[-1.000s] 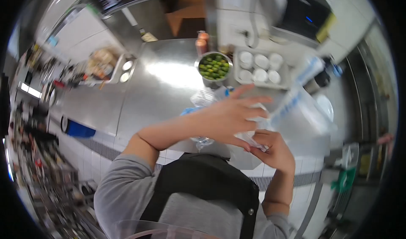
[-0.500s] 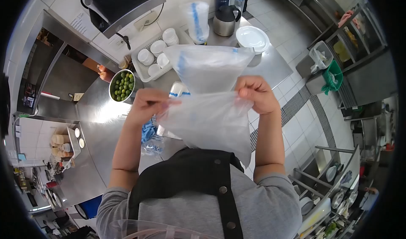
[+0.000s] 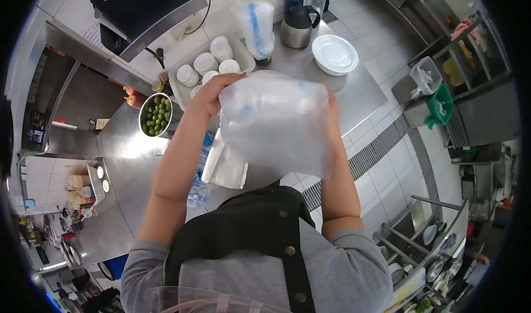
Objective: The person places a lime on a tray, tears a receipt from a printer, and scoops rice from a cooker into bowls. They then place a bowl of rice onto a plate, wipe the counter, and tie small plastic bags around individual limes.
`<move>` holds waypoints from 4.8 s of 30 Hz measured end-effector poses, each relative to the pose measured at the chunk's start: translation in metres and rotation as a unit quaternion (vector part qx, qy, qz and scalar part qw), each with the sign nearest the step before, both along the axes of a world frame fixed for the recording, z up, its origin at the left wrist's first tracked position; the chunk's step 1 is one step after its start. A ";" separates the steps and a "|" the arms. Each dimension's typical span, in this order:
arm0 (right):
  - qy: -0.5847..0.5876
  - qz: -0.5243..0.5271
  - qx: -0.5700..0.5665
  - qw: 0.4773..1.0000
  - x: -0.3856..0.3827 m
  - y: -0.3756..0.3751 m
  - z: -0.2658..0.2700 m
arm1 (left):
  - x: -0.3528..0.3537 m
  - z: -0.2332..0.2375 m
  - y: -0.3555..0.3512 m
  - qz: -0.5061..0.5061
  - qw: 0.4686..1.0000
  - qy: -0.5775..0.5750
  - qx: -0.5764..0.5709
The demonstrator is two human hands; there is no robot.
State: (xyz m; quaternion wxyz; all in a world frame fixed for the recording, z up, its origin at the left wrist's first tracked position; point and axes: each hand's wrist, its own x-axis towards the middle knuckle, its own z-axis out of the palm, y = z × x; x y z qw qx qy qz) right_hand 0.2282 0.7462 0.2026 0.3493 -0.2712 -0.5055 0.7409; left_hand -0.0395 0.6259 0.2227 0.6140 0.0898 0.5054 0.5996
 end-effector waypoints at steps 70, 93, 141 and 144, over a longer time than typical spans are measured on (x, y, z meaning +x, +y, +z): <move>-0.177 -0.086 0.294 0.935 0.018 -0.030 -0.136 | 0.071 -0.111 -0.098 0.147 0.956 0.221 0.123; -0.179 0.060 0.194 0.963 0.014 -0.062 -0.199 | 0.097 -0.150 -0.092 0.072 0.846 0.513 0.130; 0.003 0.164 0.502 0.849 -0.108 -0.193 -0.018 | 0.027 -0.091 -0.228 0.323 0.718 0.613 -0.068; 0.006 0.133 0.511 0.849 -0.105 -0.180 -0.003 | 0.000 -0.024 -0.243 0.463 0.773 0.430 0.048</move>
